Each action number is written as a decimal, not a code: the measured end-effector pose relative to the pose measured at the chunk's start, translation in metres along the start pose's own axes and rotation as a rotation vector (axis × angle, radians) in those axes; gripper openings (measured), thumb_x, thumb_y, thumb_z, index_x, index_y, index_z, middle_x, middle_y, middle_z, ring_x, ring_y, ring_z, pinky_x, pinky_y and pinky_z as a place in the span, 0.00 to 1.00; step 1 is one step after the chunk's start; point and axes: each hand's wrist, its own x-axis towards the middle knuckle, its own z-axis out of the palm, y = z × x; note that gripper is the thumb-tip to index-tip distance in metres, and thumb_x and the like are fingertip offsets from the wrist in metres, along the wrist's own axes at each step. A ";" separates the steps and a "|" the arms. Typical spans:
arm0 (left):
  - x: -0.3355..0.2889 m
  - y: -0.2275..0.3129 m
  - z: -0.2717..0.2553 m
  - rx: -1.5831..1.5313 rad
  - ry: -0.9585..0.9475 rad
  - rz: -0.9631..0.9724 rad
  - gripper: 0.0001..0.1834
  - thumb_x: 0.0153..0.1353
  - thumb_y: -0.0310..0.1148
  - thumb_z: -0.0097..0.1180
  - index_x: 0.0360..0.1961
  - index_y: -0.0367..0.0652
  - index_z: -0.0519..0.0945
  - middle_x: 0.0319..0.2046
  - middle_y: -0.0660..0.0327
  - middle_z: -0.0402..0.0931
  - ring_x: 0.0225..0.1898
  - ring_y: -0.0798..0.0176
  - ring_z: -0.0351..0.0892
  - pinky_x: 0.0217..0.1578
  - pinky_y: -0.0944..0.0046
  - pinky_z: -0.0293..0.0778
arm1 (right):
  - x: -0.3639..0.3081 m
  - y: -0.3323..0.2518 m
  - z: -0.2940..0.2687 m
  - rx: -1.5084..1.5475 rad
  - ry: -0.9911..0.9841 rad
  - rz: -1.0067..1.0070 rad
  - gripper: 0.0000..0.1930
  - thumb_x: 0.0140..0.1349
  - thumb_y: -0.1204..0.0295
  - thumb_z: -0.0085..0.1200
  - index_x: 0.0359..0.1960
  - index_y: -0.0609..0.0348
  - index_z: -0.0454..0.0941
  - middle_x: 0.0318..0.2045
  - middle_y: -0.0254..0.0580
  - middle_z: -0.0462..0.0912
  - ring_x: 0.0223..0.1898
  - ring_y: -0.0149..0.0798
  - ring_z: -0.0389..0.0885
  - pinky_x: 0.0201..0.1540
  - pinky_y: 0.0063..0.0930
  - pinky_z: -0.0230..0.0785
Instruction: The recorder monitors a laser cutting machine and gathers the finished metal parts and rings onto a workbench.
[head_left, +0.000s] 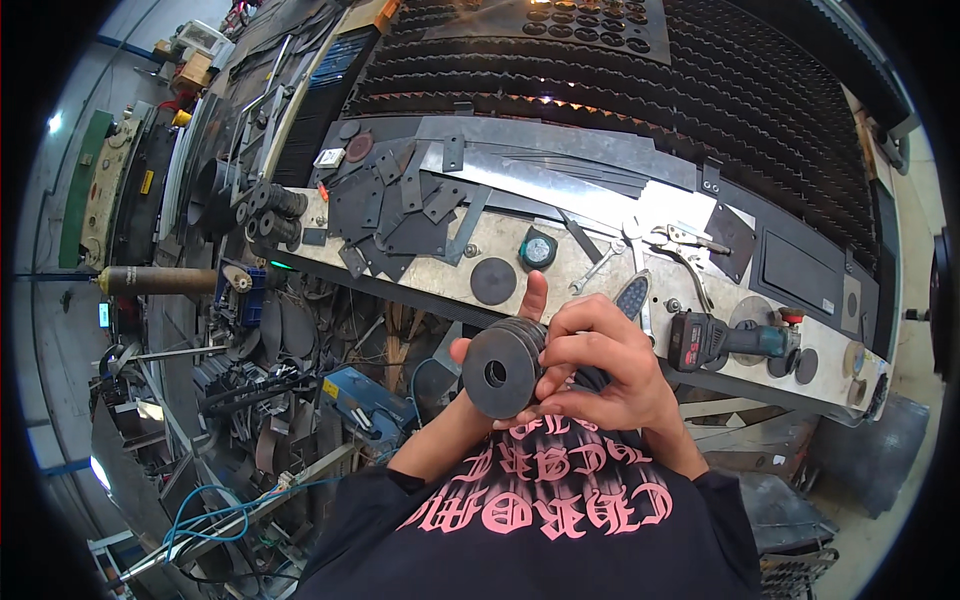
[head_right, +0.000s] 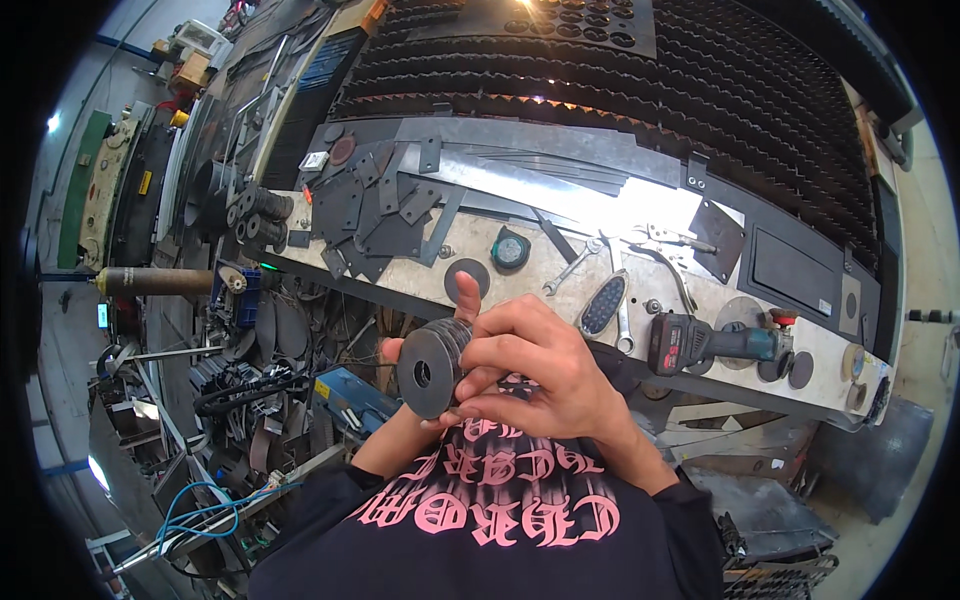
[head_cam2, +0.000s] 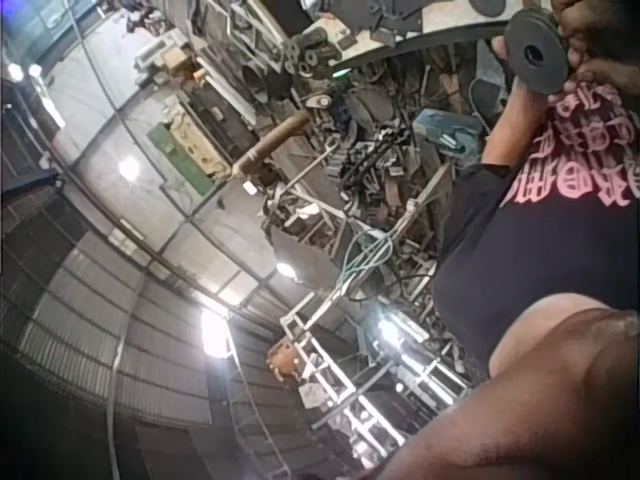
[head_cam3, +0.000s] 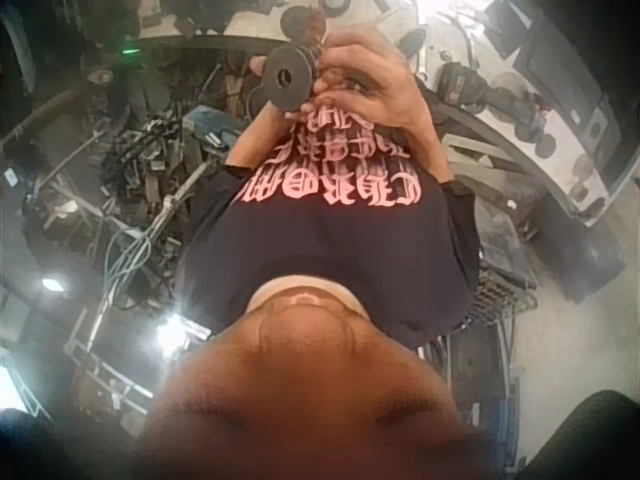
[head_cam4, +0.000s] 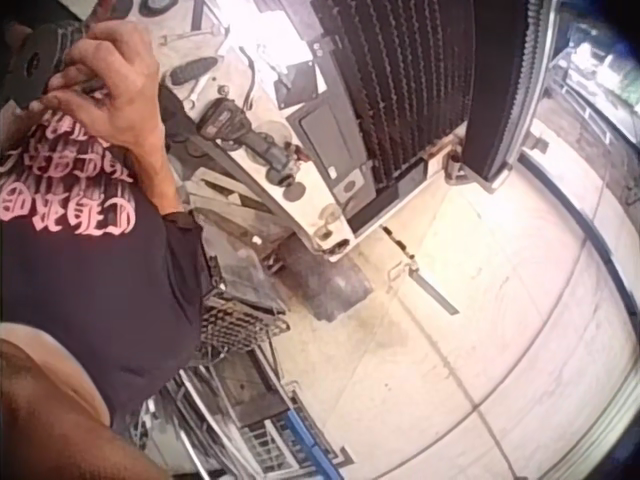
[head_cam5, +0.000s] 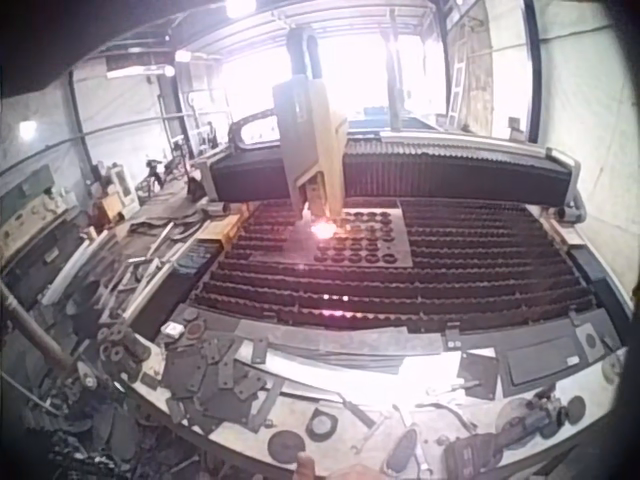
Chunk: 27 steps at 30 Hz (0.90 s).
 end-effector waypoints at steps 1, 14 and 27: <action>-0.003 0.004 -0.003 0.044 0.000 -0.042 0.58 0.57 0.60 0.70 0.79 0.81 0.41 0.48 0.35 0.68 0.36 0.38 0.81 0.23 0.59 0.86 | -0.001 0.001 -0.001 -0.001 -0.001 0.004 0.20 0.46 0.71 0.76 0.41 0.59 0.84 0.42 0.43 0.81 0.42 0.46 0.80 0.46 0.36 0.73; -0.012 0.011 0.002 0.326 0.206 0.010 0.57 0.60 0.60 0.65 0.80 0.69 0.40 0.58 0.34 0.67 0.48 0.40 0.82 0.39 0.48 0.87 | -0.001 0.010 0.001 0.000 -0.029 0.180 0.24 0.48 0.65 0.76 0.45 0.59 0.80 0.41 0.42 0.79 0.44 0.48 0.78 0.49 0.39 0.71; -0.018 0.021 0.009 0.763 0.637 0.182 0.45 0.65 0.31 0.59 0.79 0.45 0.49 0.65 0.45 0.71 0.66 0.48 0.73 0.68 0.46 0.68 | -0.040 0.057 0.005 0.499 0.396 0.791 0.20 0.62 0.75 0.68 0.54 0.67 0.78 0.45 0.43 0.85 0.48 0.31 0.83 0.50 0.27 0.78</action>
